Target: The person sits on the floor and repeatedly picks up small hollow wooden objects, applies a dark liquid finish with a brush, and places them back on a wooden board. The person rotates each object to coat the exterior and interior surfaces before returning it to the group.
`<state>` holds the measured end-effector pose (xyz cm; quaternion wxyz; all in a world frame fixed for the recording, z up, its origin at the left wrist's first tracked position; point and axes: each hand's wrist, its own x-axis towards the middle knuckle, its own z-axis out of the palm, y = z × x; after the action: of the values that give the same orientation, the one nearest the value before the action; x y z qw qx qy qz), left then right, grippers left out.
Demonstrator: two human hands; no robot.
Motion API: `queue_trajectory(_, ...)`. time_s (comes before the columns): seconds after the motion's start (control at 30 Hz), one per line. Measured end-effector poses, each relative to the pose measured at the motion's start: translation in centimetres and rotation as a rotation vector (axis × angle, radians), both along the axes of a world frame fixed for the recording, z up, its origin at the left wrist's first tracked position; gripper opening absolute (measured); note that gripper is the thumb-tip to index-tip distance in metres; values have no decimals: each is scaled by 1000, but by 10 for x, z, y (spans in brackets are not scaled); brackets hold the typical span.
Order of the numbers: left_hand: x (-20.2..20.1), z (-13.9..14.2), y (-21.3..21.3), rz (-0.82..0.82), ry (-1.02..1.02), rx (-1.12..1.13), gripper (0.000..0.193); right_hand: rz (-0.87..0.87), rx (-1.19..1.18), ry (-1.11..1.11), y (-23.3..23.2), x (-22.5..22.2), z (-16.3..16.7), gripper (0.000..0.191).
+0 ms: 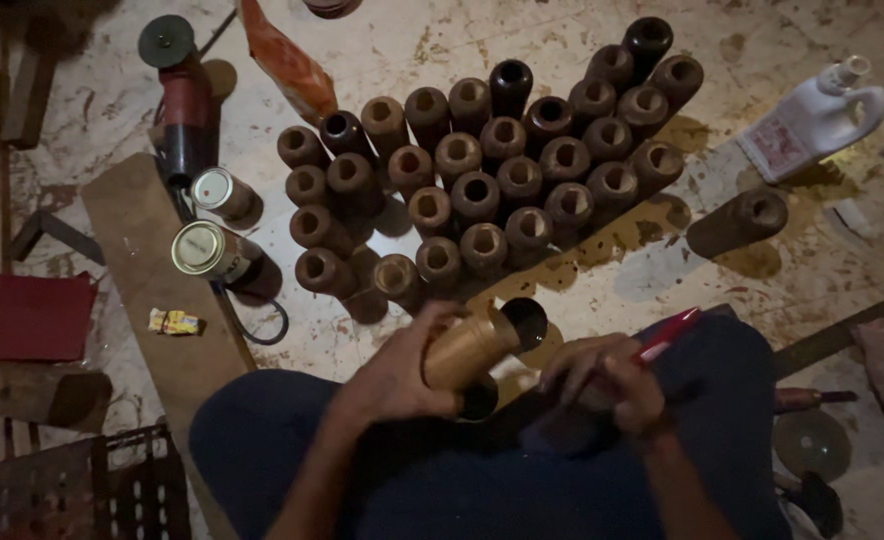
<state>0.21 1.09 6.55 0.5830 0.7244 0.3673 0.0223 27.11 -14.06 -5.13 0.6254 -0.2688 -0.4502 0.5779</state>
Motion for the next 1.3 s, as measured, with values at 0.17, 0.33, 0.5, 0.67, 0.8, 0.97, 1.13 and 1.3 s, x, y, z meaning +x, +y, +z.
queue_trajectory(0.17,-21,36,46,222,30,-23,110,-170,-88,30,6,5,5,57)
queue_trajectory(0.33,-29,60,109,163,297,737,90,-149,-110,-85,10,0,9,60)
queue_trajectory(0.5,-9,31,151,-34,203,960,61,-162,-129,-30,10,-2,10,60)
queue_trajectory(0.67,-6,-25,165,-76,373,1156,66,-197,-166,7,8,-2,10,57)
queue_trajectory(0.8,-13,-48,161,-59,382,1128,50,-187,-185,-28,7,-1,6,57)
queue_trajectory(0.97,-24,-49,146,44,284,1271,65,-156,-188,39,6,-3,3,58)
queue_trajectory(1.13,-28,-35,129,183,214,1266,64,-333,-266,5,11,-5,11,70)
queue_trajectory(1.3,-9,-56,84,122,231,993,68,-502,-440,20,20,-7,23,74)
